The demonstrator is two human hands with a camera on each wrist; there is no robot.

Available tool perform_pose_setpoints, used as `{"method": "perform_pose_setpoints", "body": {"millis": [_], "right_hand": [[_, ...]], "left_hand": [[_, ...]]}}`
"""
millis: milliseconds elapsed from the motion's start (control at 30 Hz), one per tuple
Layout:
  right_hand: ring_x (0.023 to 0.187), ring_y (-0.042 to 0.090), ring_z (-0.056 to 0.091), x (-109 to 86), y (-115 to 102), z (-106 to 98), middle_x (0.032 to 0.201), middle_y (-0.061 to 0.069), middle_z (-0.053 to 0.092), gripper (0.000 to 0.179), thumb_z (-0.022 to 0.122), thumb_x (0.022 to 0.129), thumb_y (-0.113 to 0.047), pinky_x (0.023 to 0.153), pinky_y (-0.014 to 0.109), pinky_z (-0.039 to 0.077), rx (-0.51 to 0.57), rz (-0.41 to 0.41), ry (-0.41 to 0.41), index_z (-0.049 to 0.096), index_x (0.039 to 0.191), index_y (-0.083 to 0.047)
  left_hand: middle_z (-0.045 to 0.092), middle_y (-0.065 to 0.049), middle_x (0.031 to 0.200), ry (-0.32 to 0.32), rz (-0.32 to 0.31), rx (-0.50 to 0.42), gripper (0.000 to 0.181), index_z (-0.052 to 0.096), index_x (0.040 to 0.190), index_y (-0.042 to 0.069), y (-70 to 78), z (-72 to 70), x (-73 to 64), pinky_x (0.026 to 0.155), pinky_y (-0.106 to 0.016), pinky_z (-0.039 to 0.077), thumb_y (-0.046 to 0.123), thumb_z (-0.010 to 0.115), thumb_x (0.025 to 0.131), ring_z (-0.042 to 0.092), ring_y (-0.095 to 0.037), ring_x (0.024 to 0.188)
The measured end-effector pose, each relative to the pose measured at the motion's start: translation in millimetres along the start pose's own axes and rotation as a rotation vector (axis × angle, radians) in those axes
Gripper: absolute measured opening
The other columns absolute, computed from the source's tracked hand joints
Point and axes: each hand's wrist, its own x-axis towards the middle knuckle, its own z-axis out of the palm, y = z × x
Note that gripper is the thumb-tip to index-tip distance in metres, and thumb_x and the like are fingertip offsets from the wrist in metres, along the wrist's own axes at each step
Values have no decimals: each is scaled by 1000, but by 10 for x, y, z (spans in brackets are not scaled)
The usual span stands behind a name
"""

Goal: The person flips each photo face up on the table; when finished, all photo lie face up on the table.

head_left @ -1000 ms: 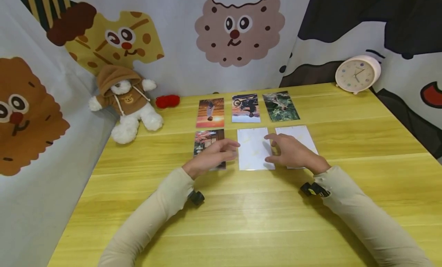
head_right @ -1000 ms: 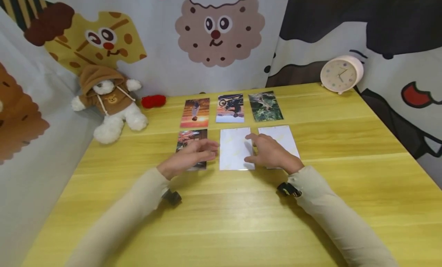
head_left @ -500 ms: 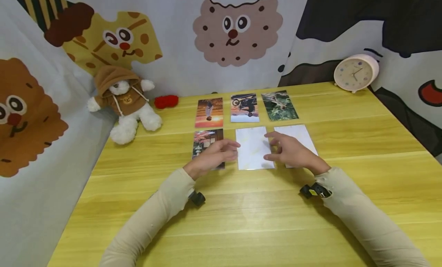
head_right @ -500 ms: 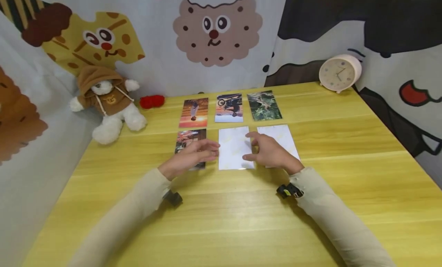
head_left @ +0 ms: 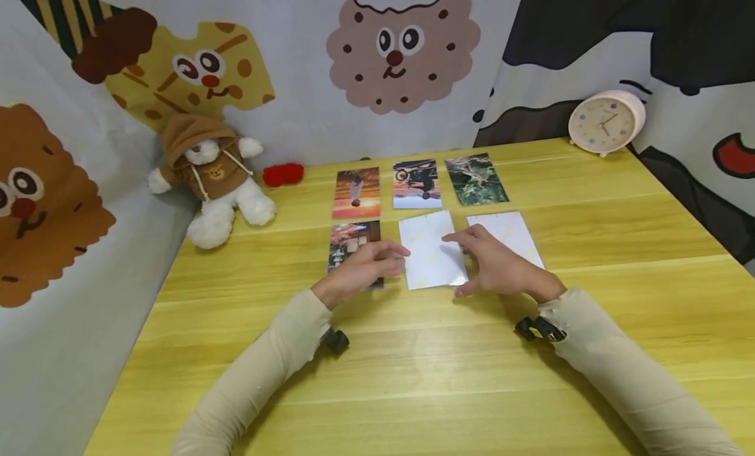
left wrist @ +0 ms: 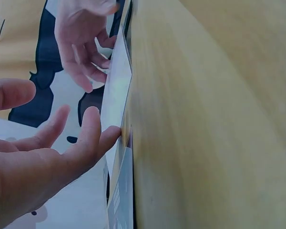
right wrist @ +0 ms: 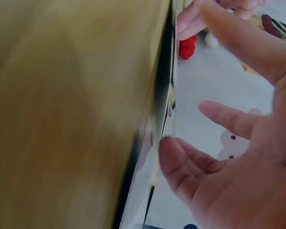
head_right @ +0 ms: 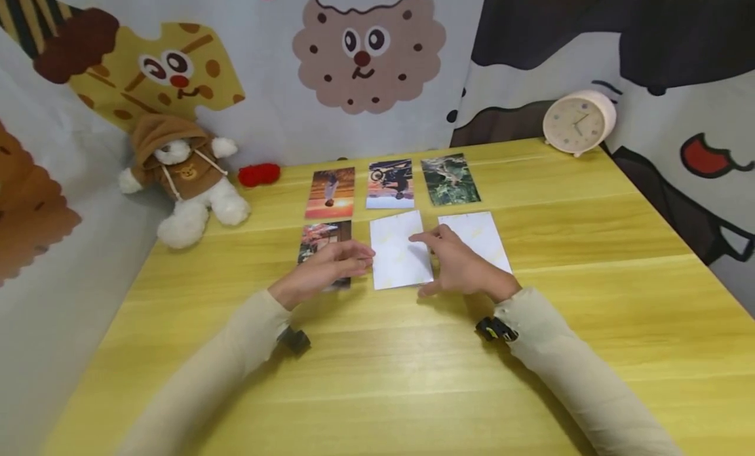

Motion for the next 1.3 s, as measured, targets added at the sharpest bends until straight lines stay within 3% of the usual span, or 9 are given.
{"method": "perform_pose_setpoints", "body": {"millis": [100, 333, 700, 933, 1100, 1300], "right_hand": [[110, 29, 46, -10, -26, 27, 134, 21, 42, 103, 97, 63, -21, 90, 43, 48, -70, -6, -13, 43, 150, -10], [100, 26, 48, -6, -63, 28, 129, 21, 44, 94, 94, 64, -8, 81, 37, 49, -97, -2, 2, 48, 146, -7], [99, 23, 52, -5, -26, 25, 128, 20, 52, 71, 88, 75, -14, 82, 38, 49, -160, -59, 37, 57, 138, -7], [103, 26, 57, -13, -12, 1, 122, 18, 56, 73, 90, 73, -15, 85, 40, 51, -96, -35, 35, 58, 138, -8], [105, 26, 54, -38, -17, -13, 122, 15, 54, 80, 89, 69, -4, 83, 37, 49, -64, -35, 15, 55, 141, -10], [99, 23, 53, -46, -22, -17, 114, 11, 57, 72, 80, 69, 8, 79, 34, 48, -93, -89, 80, 61, 136, -9]], "left_hand": [[53, -20, 144, 1, 3, 3, 38, 51, 139, 2, -2, -13, -13, 113, -46, 46, 19, 50, 105, 57, -33, 130], [56, -19, 140, -11, 6, 27, 38, 53, 138, 3, 0, -22, -25, 110, -47, 48, 20, 52, 104, 58, -33, 127], [53, -23, 143, -30, 18, 10, 38, 51, 138, 0, -10, -36, -19, 111, -45, 48, 17, 50, 105, 56, -37, 130], [54, -22, 142, -22, 14, 12, 37, 51, 138, 1, -19, -42, -27, 111, -44, 49, 19, 51, 104, 57, -35, 129], [52, -21, 144, -13, 1, -2, 38, 51, 138, 1, -9, -40, -47, 111, -43, 48, 19, 52, 104, 56, -34, 131], [52, -21, 144, -7, -1, 7, 37, 51, 137, 1, -37, -56, -45, 111, -40, 49, 18, 51, 104, 56, -33, 131]]}}
